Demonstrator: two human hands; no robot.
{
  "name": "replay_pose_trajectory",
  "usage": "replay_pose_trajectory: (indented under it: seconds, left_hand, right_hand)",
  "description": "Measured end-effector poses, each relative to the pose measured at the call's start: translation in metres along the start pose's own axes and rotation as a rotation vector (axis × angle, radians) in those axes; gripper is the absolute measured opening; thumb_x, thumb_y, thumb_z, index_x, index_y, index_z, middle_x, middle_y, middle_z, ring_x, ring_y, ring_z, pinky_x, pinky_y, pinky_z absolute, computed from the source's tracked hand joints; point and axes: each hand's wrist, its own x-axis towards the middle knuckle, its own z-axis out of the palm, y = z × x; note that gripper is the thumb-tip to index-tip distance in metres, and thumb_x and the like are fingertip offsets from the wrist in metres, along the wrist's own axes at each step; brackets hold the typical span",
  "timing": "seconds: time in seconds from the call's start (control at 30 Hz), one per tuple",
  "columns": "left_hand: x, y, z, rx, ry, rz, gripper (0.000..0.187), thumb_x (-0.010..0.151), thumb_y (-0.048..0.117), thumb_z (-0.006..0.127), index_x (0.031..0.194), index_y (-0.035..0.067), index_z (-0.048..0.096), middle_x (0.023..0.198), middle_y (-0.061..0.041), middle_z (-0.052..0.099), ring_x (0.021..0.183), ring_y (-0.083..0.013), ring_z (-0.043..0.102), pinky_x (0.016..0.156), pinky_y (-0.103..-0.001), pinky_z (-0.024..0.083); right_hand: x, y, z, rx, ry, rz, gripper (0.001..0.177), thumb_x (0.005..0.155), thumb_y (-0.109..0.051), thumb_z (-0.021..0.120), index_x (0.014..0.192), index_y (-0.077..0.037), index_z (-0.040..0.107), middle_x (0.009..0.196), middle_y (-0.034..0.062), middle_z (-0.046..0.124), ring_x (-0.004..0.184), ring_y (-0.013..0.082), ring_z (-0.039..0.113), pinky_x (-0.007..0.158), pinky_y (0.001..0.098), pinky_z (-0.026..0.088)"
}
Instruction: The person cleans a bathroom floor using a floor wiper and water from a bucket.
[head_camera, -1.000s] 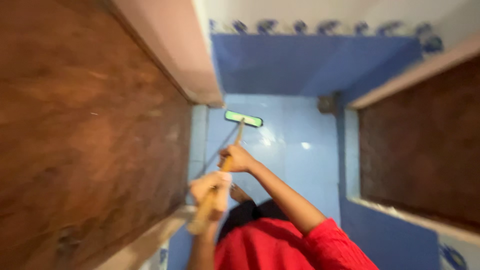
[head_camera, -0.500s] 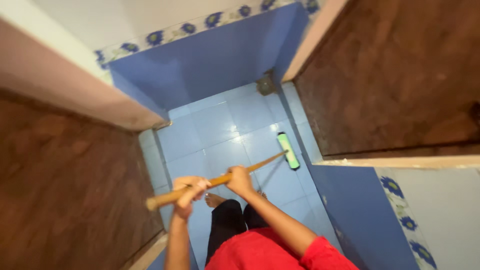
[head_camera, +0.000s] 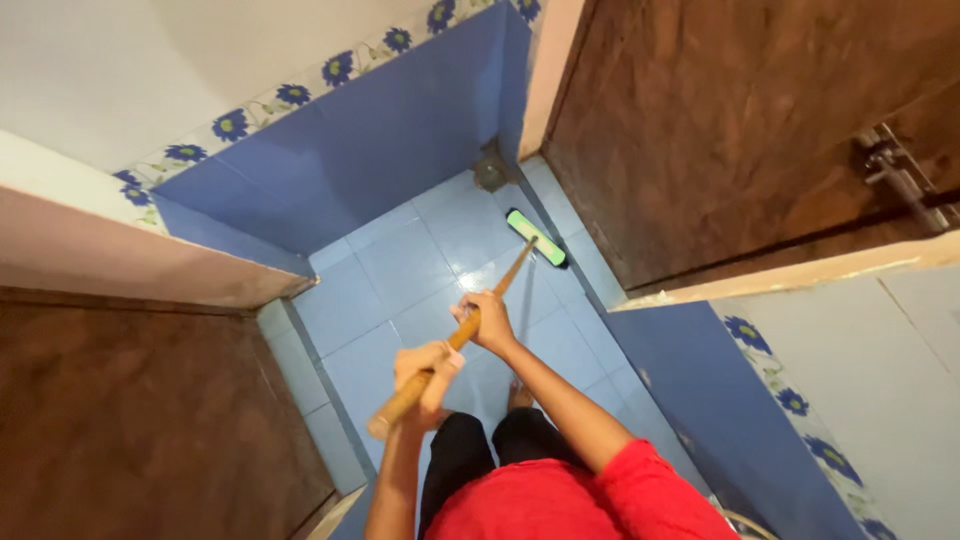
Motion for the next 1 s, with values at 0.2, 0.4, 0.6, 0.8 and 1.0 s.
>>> replay_pose_trajectory:
  seconds: [0.2,0.4,0.6,0.8,1.0]
  left_hand:
    - [0.019,-0.063,-0.062,-0.107,0.405,0.093,0.037,0.090,0.011,0.055,0.056,0.008,0.041,0.060,-0.006,0.054,0.057,-0.0160,0.052,0.060,-0.031,0.047]
    - [0.031,-0.045,-0.095,-0.237,0.349,0.097,0.034,0.090,0.005,0.056,0.059,0.006,0.041,0.054,-0.004,0.037,0.047,-0.0166,0.040,0.063,-0.039,0.048]
    - [0.088,-0.015,-0.068,-0.369,0.019,-0.112,0.033,0.092,0.007,0.054,0.064,0.010,0.037,0.050,-0.002,0.032,0.046,-0.0131,0.035,0.064,-0.037,0.046]
    - [0.094,-0.002,0.015,-0.356,-0.313,-0.125,0.031,0.087,0.006,0.056,0.063,0.011,0.038,0.050,0.001,0.033,0.045,-0.0119,0.033,0.060,-0.033,0.045]
    - [0.104,0.025,0.075,-0.379,-0.364,-0.103,0.035,0.091,0.007,0.059,0.063,0.012,0.039,0.052,0.001,0.034,0.047,-0.0100,0.030,0.053,-0.028,0.035]
  right_hand:
    - [0.037,0.014,0.081,-0.070,-0.066,-0.045,0.029,0.082,-0.032,0.081,0.074,-0.007,0.069,0.072,0.0151,0.069,0.077,0.0370,0.064,0.076,0.0475,0.051]
    - [0.034,-0.030,0.079,-0.295,-0.263,0.185,0.023,0.083,-0.031,0.073,0.076,-0.009,0.072,0.084,0.0175,0.070,0.091,0.0399,0.066,0.082,0.0586,0.048]
    - [0.007,-0.036,0.020,-0.257,-0.132,0.367,0.013,0.071,-0.020,0.072,0.074,-0.008,0.071,0.081,0.0172,0.072,0.090,0.0400,0.069,0.080,0.0574,0.053]
    - [-0.045,-0.017,-0.054,-0.233,0.035,0.452,0.013,0.067,-0.017,0.074,0.072,-0.005,0.071,0.077,0.0185,0.070,0.079,0.0411,0.070,0.072,0.0518,0.056]
    - [-0.039,-0.006,-0.095,-0.189,0.190,0.445,0.016,0.074,-0.019,0.075,0.069,-0.005,0.071,0.071,0.0209,0.068,0.071,0.0422,0.069,0.067,0.0479,0.057]
